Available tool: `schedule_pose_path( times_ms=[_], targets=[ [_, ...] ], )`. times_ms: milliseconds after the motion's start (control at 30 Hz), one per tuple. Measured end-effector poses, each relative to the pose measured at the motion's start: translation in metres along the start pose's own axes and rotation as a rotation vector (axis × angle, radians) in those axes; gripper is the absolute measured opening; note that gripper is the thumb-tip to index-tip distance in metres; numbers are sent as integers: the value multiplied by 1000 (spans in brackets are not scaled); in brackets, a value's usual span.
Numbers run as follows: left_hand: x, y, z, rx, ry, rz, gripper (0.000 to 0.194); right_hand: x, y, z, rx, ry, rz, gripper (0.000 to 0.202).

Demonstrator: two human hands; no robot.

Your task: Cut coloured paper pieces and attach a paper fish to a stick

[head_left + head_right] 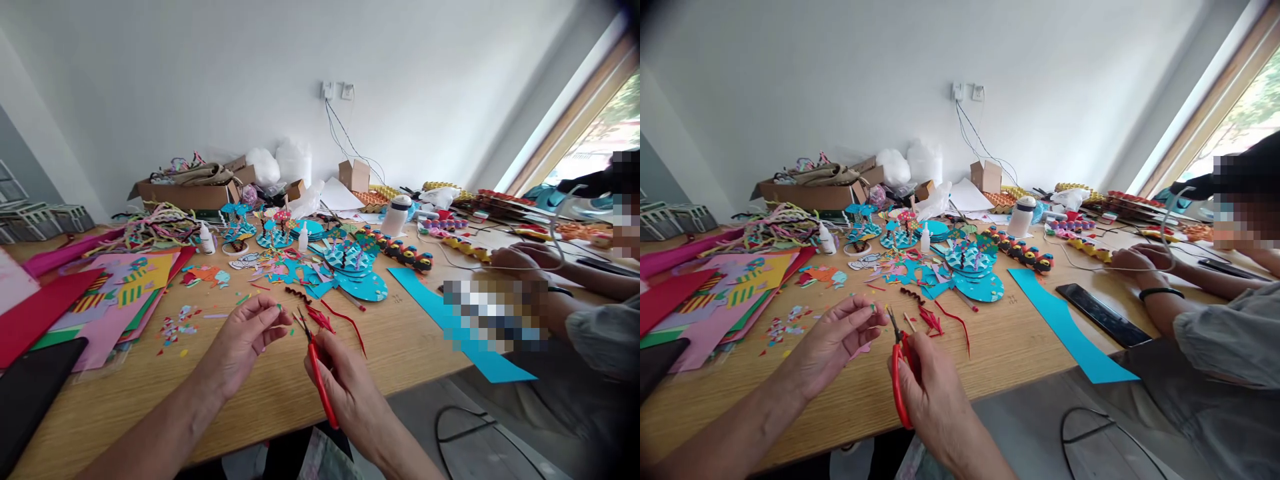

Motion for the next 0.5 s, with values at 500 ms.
schedule_pose_path(
  times_ms=[500],
  targets=[
    [-9,14,4,120,14,-59,3,13,1,-17,36,-122,199,10]
  ],
)
Point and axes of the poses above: each hand's wrist, its own z-axis away from the middle knuckle, its own y-axis out of the palm, x = y × z, the point moved 8 cm from there along -z, towards the middle knuckle, and after that the axes turned 10 degrees about -y, right-handed, at the moved point
